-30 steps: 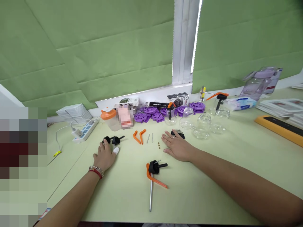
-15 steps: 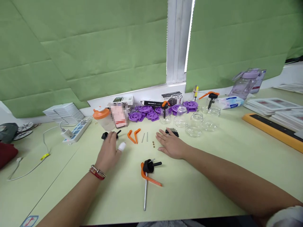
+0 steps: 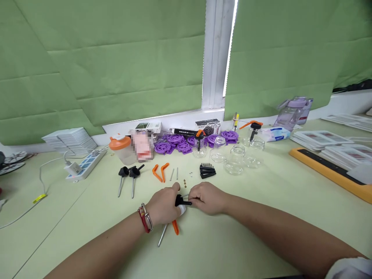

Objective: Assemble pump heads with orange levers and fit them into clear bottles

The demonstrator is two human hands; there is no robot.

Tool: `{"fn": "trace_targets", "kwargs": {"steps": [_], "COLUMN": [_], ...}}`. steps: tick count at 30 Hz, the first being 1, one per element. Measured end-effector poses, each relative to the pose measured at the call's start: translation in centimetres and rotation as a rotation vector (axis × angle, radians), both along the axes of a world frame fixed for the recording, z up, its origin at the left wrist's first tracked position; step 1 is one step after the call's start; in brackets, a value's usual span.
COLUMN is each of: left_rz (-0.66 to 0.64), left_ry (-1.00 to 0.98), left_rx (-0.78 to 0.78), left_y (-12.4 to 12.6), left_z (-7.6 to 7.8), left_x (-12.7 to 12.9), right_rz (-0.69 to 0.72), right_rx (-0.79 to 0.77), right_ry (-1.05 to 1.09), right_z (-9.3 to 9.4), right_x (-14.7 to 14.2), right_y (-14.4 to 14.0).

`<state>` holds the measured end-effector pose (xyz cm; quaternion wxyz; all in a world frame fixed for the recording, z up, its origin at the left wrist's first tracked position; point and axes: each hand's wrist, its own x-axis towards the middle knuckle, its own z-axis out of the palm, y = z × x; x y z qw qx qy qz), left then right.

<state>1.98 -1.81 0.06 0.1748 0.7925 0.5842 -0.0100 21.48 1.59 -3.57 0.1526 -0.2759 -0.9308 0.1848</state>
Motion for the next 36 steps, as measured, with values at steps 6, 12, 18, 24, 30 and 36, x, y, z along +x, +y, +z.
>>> {"fn": "trace_targets", "kwargs": {"steps": [6, 12, 18, 24, 30, 36], "left_rz": [0.036, 0.076, 0.074, 0.011, -0.012, -0.008], "left_ry": [-0.287, -0.551, -0.501, -0.611, -0.651, -0.587], "left_rx": [0.075, 0.111, 0.164, 0.139, 0.113, 0.212], "left_y": [0.7, 0.6, 0.9, 0.4, 0.1, 0.5], "left_z": [-1.9, -3.5, -3.4, -3.1, -2.9, -3.3], "left_x": [-0.3, -0.6, -0.9, -0.6, -0.5, -1.0], "right_rz": [-0.060, 0.034, 0.019, 0.053, 0.219, 0.217], "right_rx": [-0.191, -0.295, -0.452, -0.244, -0.124, 0.005], "right_ry": [0.124, 0.200, 0.236, 0.229, 0.236, 0.155], "right_z": [-0.5, -0.6, -0.7, -0.9, -0.6, -0.3], "right_x": [0.5, 0.0, 0.3, 0.2, 0.7, 0.6], "right_y": [1.2, 0.9, 1.0, 0.8, 1.0, 0.4]}}
